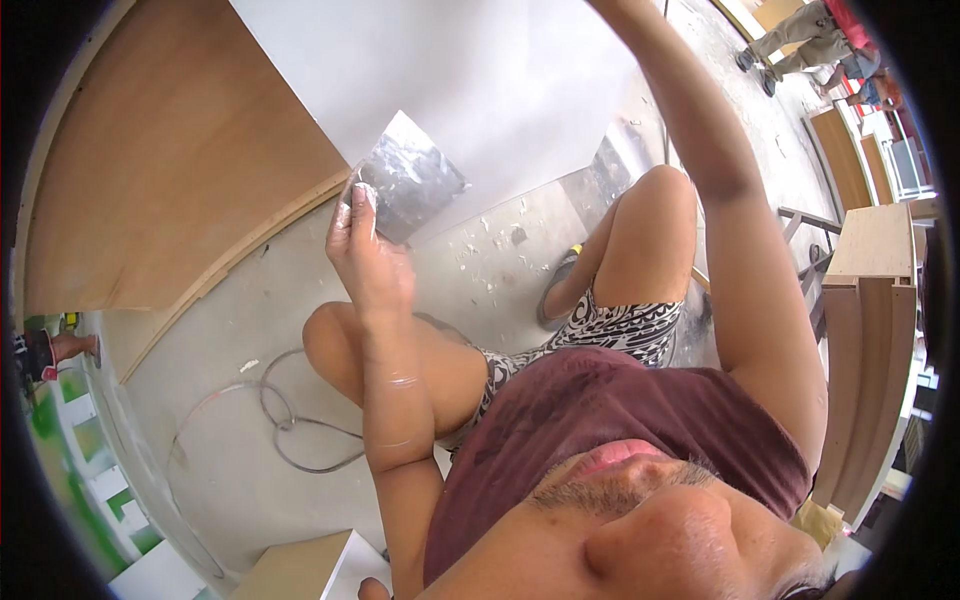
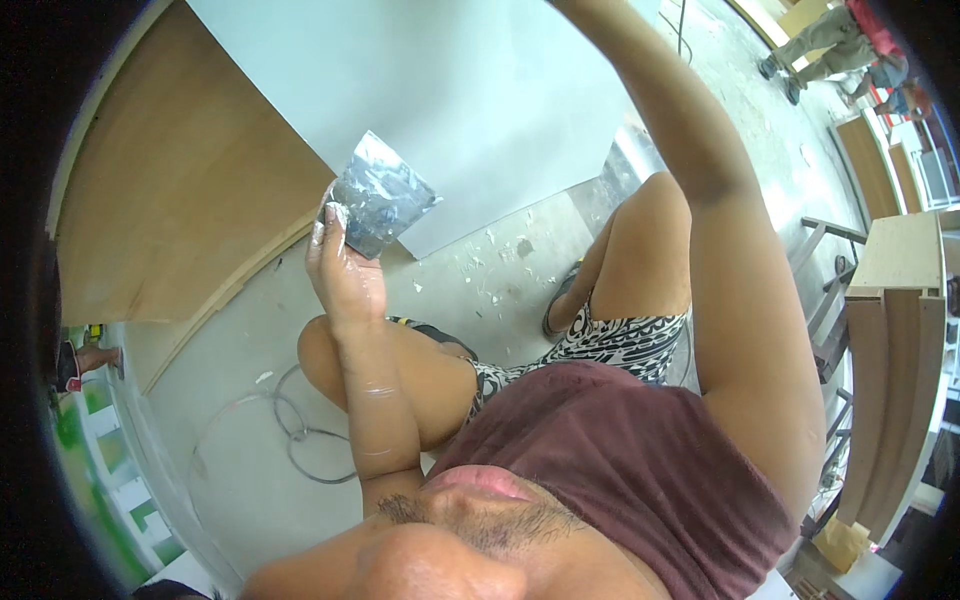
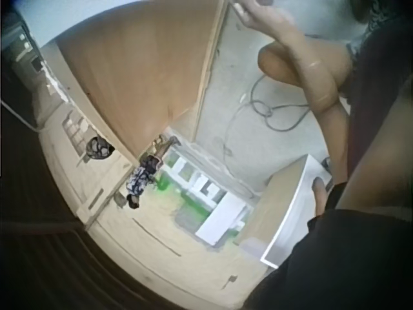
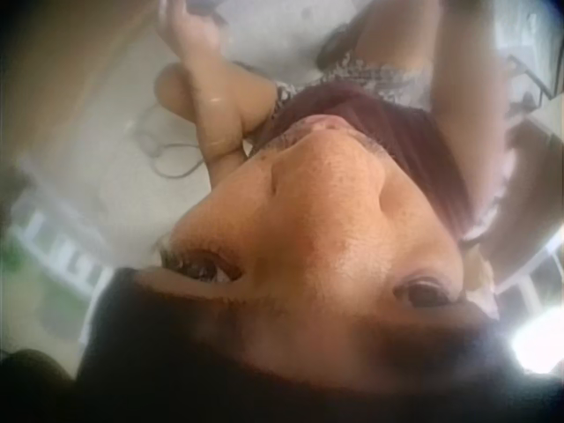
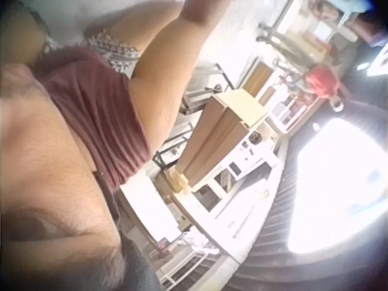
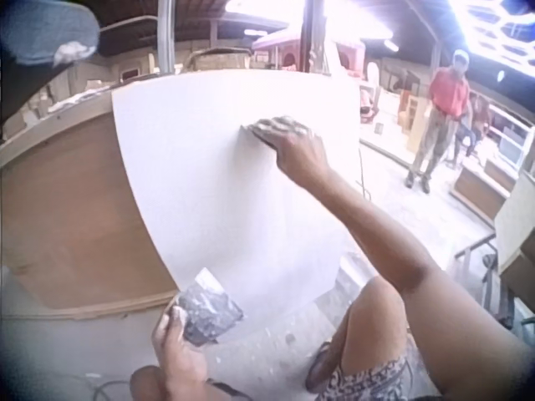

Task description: The person applies putty onto a white panel, mixing the paste between metal putty knives and smoothing it onto the surface using the tools and by hand.

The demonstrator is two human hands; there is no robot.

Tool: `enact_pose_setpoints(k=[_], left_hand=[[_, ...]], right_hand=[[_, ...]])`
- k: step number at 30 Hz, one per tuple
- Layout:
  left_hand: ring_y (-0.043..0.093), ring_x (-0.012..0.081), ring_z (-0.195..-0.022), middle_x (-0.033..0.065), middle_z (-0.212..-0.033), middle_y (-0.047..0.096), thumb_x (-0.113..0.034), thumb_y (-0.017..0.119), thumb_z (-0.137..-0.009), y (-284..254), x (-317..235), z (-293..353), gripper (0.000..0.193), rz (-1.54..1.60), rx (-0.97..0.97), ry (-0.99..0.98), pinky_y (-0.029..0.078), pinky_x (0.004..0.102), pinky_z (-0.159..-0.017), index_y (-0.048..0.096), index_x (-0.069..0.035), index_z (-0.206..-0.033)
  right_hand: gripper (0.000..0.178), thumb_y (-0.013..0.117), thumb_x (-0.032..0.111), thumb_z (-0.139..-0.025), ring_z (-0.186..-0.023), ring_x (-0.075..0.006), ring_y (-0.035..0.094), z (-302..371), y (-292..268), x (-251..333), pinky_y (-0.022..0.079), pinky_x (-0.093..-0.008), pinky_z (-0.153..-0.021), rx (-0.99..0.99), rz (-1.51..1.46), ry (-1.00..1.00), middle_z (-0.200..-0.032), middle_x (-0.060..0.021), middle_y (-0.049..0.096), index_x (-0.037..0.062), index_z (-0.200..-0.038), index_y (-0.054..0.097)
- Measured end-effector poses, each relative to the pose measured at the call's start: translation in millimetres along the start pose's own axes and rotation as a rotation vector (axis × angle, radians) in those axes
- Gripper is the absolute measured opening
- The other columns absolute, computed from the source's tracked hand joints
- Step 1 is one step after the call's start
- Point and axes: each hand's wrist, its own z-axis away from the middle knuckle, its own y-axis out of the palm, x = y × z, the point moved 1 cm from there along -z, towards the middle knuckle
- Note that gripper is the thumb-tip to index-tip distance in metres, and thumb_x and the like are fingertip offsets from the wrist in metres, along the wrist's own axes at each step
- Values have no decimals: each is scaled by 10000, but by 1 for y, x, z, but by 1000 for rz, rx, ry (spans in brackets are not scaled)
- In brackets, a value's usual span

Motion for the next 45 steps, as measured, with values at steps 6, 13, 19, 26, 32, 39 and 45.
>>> enact_pose_setpoints(k=[6,13,19,26,32,39,45], left_hand=[[619,184,-1091,112,-1211,634,-142,543,-1019,-6,-6,2,335,1,-26,-25,528,331,-914,573,67,-1278],[622,200,-1115,130,-1239,629,-134,543,-1016,-4,0,-8,339,5,24,11,529,341,-936,559,85,-1275],[608,201,-1140,137,-1264,615,-155,556,-1014,-8,6,-14,374,-45,3,36,514,347,-955,544,88,-1298],[594,162,-1078,110,-1197,629,-172,572,-1006,-12,15,-16,368,-71,1,15,463,297,-944,578,93,-1261],[586,156,-1089,102,-1190,628,-168,564,-1009,-2,18,-19,331,-25,59,9,458,290,-948,594,84,-1221],[587,170,-1123,113,-1221,621,-179,560,-1015,2,10,-15,353,-21,44,6,455,310,-987,584,85,-1248],[593,205,-1146,133,-1253,611,-157,550,-1018,0,3,-12,358,-14,29,-9,487,345,-986,567,89,-1278]], right_hand=[[251,620,111,-895,-1105,-239,640,98,22,50,518,-389,-945,12,-98,3,-1132,-48,694,114,-1127,717],[433,631,144,-901,-1336,-187,514,268,81,56,401,-421,-1131,326,79,9,-1386,81,593,308,-1302,638],[473,568,85,-922,-1359,-186,493,275,56,81,374,-439,-1151,682,55,54,-1405,71,581,324,-1326,627],[363,484,-10,-937,-1095,-366,662,37,-19,-11,503,-387,-947,24,-370,515,-1189,-221,668,47,-1253,655],[381,507,9,-935,-1073,-352,671,-66,-44,-71,491,-402,-954,-64,-294,337,-1176,-232,678,114,-1257,682],[459,439,5,-917,-1051,-369,672,-68,-33,-45,518,-435,-922,69,-154,428,-1174,-206,684,177,-1263,686],[504,421,-30,-901,-1075,-331,679,-34,-29,-39,529,-426,-937,63,-147,384,-1191,-157,691,197,-1269,680]])
